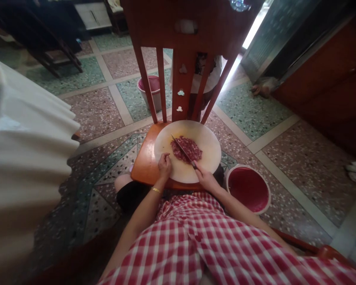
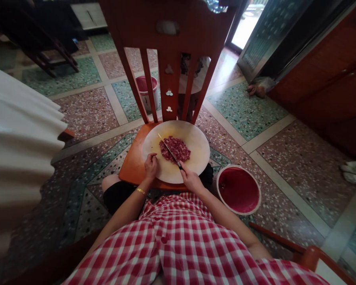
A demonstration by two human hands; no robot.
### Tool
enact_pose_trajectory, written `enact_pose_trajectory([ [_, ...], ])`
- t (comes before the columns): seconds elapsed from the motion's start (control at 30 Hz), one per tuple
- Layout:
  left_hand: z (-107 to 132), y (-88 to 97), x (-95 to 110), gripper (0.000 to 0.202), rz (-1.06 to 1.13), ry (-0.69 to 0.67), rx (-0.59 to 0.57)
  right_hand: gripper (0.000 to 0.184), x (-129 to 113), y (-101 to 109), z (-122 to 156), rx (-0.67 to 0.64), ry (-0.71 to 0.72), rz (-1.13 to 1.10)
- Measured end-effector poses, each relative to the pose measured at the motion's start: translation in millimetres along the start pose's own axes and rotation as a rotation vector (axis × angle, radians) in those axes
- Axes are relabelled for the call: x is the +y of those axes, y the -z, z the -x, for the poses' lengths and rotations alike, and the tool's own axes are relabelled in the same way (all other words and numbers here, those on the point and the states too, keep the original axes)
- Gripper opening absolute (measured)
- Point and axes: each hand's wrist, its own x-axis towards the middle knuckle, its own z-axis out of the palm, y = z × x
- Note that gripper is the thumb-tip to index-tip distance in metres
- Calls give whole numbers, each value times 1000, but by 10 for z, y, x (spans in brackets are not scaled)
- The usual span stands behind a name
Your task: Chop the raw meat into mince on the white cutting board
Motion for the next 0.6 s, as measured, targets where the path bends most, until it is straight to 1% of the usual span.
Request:
enact_pose_trajectory([
  [0.07,-1,1,-4,22,-5,-1,-9,45,17,29,7,-31,-44,-3],
  [0.2,3,5,11,23,-12,3,-5,48,-166,182,58,45,55,-62],
  [0.27,5,7,19,23,-5,5,6,50,-200,163,63,75,93,-60],
  [0.3,5,8,19,23,1,6,7,50,-177,124,60,64,90,-47],
  [0.4,2,12,14,23,9,13,7,48,-24,-2,64,-36,-5,9],
  [0.47,-1,12,11,22,6,15,3,46,26,-8,94,-77,-58,23],
  [0.53,-2,9,11,22,7,13,-1,45,-24,48,132,-59,-27,-3],
  [0.6,-1,5,12,22,5,13,6,46,-124,97,144,-14,54,-44],
])
